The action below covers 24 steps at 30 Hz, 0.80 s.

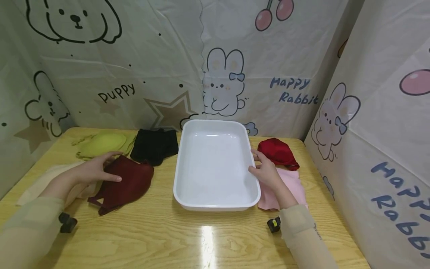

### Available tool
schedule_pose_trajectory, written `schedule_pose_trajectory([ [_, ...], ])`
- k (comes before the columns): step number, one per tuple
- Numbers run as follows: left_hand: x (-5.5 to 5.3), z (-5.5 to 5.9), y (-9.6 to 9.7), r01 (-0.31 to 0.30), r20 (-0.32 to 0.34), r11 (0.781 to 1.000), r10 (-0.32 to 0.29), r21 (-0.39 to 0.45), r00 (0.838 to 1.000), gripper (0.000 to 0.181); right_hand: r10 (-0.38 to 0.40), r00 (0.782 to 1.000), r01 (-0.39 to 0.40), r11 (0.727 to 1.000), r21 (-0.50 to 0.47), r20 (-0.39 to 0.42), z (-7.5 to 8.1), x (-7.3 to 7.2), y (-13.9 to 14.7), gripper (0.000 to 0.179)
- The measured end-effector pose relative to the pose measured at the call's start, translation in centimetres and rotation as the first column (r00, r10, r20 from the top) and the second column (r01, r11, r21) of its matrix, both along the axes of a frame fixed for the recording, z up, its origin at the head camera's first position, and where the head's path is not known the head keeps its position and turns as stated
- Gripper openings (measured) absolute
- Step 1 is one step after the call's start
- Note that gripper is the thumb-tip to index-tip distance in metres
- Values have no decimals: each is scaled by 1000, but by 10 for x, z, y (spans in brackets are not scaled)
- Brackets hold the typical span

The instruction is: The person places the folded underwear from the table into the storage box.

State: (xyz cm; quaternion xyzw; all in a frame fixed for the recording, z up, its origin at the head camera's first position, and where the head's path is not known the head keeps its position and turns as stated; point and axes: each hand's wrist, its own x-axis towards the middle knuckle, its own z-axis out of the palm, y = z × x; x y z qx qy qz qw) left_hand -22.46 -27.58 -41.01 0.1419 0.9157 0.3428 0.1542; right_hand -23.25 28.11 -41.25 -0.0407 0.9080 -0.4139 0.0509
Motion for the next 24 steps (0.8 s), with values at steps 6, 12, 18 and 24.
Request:
schedule_pose_trajectory([
  [6,-3,-4,-1,-14,10,999,13,44,1000,104,-4,1000,4,1000,-9,21,-1,0,0,67],
  [12,1,-4,2,-35,27,998,34,58,999,107,9,1000,-9,1000,-23,15,-1,2,-2,66],
  [18,4,-2,6,-30,85,999,28,15,996,103,6,1000,-6,1000,-9,18,0,3,-2,66],
  [24,2,-3,8,-32,123,999,32,-1,992,106,11,1000,-11,1000,-4,17,0,3,-2,66],
])
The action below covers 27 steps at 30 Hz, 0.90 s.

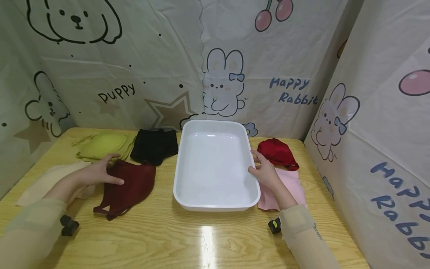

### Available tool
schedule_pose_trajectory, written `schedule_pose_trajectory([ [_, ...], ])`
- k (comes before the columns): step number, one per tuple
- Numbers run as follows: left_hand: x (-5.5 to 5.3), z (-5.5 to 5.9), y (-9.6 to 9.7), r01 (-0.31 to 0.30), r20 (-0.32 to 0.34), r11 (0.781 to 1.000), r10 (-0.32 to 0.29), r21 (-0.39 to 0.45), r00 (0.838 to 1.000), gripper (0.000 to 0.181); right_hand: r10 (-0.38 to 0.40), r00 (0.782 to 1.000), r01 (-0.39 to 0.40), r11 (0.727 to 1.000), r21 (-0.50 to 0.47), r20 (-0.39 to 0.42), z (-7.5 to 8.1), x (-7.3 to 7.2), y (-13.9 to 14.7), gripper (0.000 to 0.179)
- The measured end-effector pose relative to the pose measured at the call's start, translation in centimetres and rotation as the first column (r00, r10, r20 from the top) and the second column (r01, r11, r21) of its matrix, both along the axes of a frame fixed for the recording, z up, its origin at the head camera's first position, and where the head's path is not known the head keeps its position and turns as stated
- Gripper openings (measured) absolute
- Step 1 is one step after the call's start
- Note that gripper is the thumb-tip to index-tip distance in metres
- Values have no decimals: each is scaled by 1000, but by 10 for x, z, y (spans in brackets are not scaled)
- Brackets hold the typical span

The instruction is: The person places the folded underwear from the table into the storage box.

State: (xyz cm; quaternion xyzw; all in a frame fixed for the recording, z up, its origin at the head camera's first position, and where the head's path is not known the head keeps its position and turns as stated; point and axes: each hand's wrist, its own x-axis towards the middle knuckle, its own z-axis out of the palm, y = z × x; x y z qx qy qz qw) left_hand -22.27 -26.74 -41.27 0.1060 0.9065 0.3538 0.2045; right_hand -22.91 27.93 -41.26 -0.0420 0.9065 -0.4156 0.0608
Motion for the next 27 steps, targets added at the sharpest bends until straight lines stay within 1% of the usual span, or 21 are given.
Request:
schedule_pose_trajectory([
  [1,0,-1,-1,-4,2,1000,4,3,1000,105,3,1000,-3,1000,-1,-3,0,0,0,66],
  [3,-1,-2,-3,-3,-3,1000,3,21,1000,97,3,1000,-3,1000,-1,-2,0,0,0,66],
  [6,-1,-4,-5,-5,-11,999,5,51,1000,77,6,1000,-6,1000,-3,-4,0,0,0,66],
  [8,0,-4,-5,0,-28,999,1,45,1000,65,6,1000,-6,1000,0,-4,0,0,0,66],
  [9,1,-3,-4,-2,-32,999,3,32,999,63,8,1000,-8,1000,2,-4,-1,-1,0,66],
  [13,1,0,2,-9,-14,1000,9,-28,1000,74,1,1000,-1,1000,9,-1,-1,-1,0,66],
  [18,-1,-1,18,-20,56,1000,19,23,998,89,-1,1000,1,1000,6,5,-3,-1,0,66],
  [22,-4,-4,29,-9,39,1000,8,27,999,99,1,1000,-1,1000,6,1,-4,-2,0,66],
  [24,-5,-4,32,3,10,1000,-4,22,1000,99,1,1000,-1,1000,2,-1,-4,-2,0,66],
  [27,-6,-6,34,7,-25,1000,-7,-1,1000,96,3,1000,-3,1000,-1,-4,-4,-2,0,66],
])
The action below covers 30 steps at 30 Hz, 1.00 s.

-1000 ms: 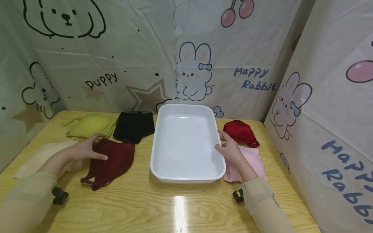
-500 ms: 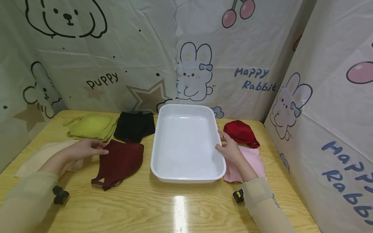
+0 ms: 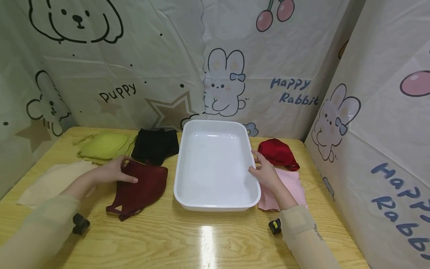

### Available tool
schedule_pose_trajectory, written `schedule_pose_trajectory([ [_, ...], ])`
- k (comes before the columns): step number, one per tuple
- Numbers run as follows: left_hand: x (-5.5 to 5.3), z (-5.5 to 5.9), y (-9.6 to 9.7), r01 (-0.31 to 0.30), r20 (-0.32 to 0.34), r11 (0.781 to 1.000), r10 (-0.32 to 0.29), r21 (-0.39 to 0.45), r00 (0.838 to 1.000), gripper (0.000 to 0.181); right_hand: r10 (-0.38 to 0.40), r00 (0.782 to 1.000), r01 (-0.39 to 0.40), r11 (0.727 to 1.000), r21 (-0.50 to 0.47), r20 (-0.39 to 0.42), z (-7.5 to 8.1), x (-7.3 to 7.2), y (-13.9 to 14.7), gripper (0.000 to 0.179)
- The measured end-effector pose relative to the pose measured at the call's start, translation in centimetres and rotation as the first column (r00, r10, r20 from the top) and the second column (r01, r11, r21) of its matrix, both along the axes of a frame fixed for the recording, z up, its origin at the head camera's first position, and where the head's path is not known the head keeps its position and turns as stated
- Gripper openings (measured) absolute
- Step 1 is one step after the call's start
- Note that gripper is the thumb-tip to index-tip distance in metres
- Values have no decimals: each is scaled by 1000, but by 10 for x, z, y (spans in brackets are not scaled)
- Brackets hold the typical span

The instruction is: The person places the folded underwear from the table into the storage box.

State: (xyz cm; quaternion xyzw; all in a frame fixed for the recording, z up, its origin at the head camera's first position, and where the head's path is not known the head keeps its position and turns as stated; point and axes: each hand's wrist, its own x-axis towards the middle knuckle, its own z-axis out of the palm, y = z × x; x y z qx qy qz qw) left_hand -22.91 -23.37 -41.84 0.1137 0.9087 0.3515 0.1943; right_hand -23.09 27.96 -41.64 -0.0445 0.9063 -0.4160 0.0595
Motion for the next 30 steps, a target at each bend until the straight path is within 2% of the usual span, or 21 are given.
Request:
schedule_pose_trajectory([
  [5,-2,-2,0,26,-57,997,-30,-75,998,91,4,1000,-4,1000,3,-2,0,0,1,66],
  [9,-4,-3,-2,28,-54,996,-32,-81,998,91,9,1000,-9,1000,-1,-7,1,0,0,66],
  [18,-5,-9,-12,0,-74,1000,2,16,997,68,0,1000,0,1000,1,9,1,0,0,67],
  [23,-3,-7,-14,-23,-53,997,26,69,998,52,-12,1000,12,1000,14,26,1,0,0,67],
  [25,-1,-4,-13,-28,-26,995,30,95,999,54,-14,999,14,1000,13,32,1,0,0,67],
  [30,2,-1,-11,-82,26,986,79,144,997,67,-6,999,6,1000,14,33,4,1,-1,68],
])
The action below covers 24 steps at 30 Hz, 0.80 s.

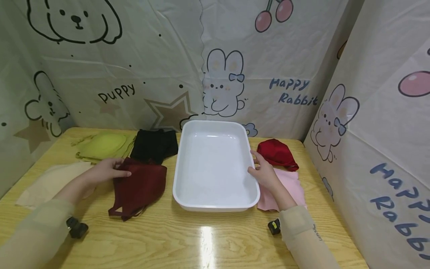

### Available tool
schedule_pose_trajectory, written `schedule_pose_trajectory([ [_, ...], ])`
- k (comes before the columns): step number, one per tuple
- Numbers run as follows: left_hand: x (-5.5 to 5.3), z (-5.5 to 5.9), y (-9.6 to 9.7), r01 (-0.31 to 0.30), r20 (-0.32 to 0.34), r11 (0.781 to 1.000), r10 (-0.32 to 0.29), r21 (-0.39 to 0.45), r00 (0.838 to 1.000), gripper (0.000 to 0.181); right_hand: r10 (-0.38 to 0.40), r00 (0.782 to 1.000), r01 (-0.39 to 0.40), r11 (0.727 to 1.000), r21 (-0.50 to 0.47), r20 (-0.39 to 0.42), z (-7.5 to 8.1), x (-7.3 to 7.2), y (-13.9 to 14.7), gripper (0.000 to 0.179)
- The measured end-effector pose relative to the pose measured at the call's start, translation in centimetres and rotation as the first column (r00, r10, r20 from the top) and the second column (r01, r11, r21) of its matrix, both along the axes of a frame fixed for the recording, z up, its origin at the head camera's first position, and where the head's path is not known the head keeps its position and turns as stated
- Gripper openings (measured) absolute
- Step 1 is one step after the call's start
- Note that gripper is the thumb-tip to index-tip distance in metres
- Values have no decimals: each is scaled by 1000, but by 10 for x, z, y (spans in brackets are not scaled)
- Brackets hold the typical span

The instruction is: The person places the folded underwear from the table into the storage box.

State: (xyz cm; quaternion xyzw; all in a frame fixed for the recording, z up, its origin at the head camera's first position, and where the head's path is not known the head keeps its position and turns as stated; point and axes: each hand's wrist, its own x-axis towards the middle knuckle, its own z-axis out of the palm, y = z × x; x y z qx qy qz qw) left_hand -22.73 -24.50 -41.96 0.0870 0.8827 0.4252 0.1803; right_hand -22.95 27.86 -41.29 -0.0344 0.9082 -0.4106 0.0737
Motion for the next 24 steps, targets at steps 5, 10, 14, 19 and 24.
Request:
schedule_pose_trajectory([
  [5,2,-1,1,-39,-16,995,41,91,999,67,0,1000,0,1000,1,0,1,1,0,67],
  [10,5,-2,-1,-34,-62,984,46,176,997,75,-2,1000,2,1000,-3,-1,1,0,-1,67],
  [14,9,0,-1,-26,-72,968,46,251,996,79,1,1000,-1,1000,-6,-1,0,0,-1,67],
  [19,17,8,0,-32,-48,943,51,330,998,79,-4,1000,4,1000,-2,5,-1,0,-1,67],
  [24,21,18,6,-44,-46,939,64,341,997,73,-3,1000,3,1000,-9,-2,-1,-1,-1,68],
])
